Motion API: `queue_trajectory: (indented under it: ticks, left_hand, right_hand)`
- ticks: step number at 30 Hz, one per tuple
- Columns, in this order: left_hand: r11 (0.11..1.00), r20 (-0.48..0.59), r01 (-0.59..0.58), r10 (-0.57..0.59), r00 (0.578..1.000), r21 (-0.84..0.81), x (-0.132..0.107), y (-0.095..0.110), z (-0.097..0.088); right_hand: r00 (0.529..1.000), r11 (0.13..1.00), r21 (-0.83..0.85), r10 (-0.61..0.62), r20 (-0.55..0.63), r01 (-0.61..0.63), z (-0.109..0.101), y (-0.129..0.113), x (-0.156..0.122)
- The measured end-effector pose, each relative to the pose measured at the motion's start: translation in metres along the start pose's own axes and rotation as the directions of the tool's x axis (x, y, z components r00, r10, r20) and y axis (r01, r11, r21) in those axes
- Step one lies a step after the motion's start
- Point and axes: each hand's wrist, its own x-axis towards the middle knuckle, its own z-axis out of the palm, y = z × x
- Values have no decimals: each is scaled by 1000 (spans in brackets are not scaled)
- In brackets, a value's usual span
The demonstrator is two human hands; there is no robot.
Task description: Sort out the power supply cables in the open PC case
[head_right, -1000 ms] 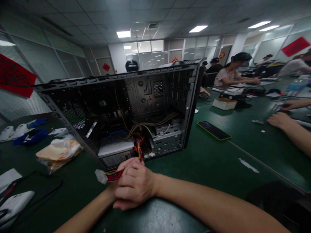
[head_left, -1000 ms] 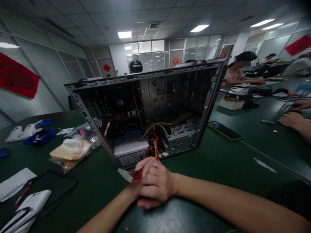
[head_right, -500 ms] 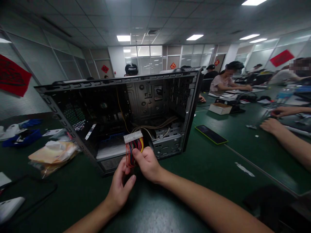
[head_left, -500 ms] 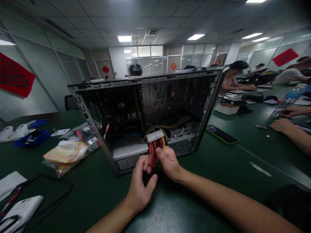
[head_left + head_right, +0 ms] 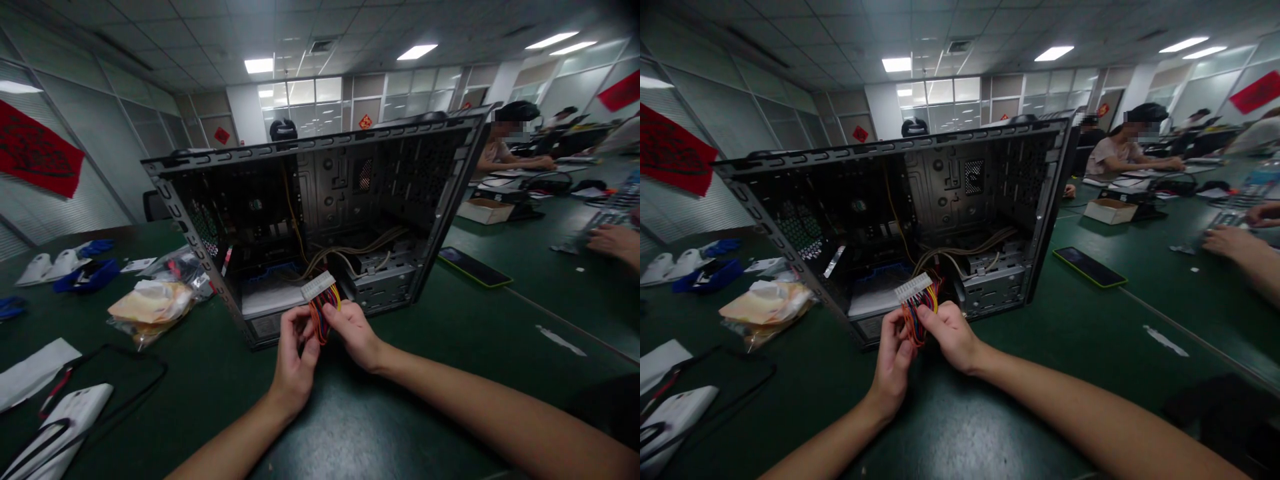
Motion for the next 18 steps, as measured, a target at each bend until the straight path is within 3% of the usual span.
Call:
queue_trajectory:
  ticks: [8,14,18]
  left_hand:
    - [994,-68,108,-109,992,-12,-2,-4,-2]
    - [996,61,20,-15,998,-84,3,0,-5]
    - [939,119,191,-163,979,-287,10,-1,-4]
  right_hand:
    - [995,992,-98,-69,72,76,10,8,-4]
    - [941,873,-355,-292,169,335,14,11,-6]
    - [937,820,-456,-327,125,347,14,18,-8]
